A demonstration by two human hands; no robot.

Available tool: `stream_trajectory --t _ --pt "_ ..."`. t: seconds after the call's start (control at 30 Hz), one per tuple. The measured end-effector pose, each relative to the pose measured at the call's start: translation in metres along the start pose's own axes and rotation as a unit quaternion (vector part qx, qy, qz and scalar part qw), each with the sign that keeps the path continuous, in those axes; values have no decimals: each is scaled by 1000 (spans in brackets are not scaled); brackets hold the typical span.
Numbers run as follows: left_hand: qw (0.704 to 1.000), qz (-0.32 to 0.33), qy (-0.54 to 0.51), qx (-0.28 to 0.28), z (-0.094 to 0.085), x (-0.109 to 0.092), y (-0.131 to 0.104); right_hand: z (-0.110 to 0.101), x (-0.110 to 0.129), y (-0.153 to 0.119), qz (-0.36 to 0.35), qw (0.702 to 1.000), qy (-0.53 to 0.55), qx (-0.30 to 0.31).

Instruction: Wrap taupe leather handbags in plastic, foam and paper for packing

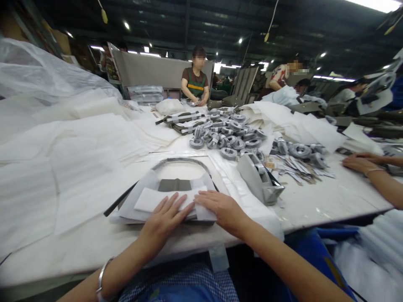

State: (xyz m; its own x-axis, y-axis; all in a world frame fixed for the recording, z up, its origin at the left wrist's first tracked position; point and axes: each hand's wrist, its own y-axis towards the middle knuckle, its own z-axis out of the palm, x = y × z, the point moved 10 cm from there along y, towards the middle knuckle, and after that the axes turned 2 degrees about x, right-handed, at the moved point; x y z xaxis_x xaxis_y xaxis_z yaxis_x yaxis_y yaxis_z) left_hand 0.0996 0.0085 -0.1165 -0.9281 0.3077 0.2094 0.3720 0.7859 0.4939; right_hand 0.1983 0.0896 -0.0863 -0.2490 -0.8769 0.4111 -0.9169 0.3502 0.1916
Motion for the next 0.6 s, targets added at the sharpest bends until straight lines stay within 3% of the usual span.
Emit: stream_trajectory --t 0.17,0.3,0.43,0.6 --pt "1000 -15 -11 6 -1 0 0 11 19 -17 -40 992 -103 -58" --pt "999 -33 -17 14 -1 1 2 15 35 -32 -91 969 -176 -151" --pt "999 -38 -23 28 0 0 5 18 41 -46 -119 950 -183 -225" --pt "996 -20 -29 78 3 -10 8 19 39 -51 -125 946 -154 -255"
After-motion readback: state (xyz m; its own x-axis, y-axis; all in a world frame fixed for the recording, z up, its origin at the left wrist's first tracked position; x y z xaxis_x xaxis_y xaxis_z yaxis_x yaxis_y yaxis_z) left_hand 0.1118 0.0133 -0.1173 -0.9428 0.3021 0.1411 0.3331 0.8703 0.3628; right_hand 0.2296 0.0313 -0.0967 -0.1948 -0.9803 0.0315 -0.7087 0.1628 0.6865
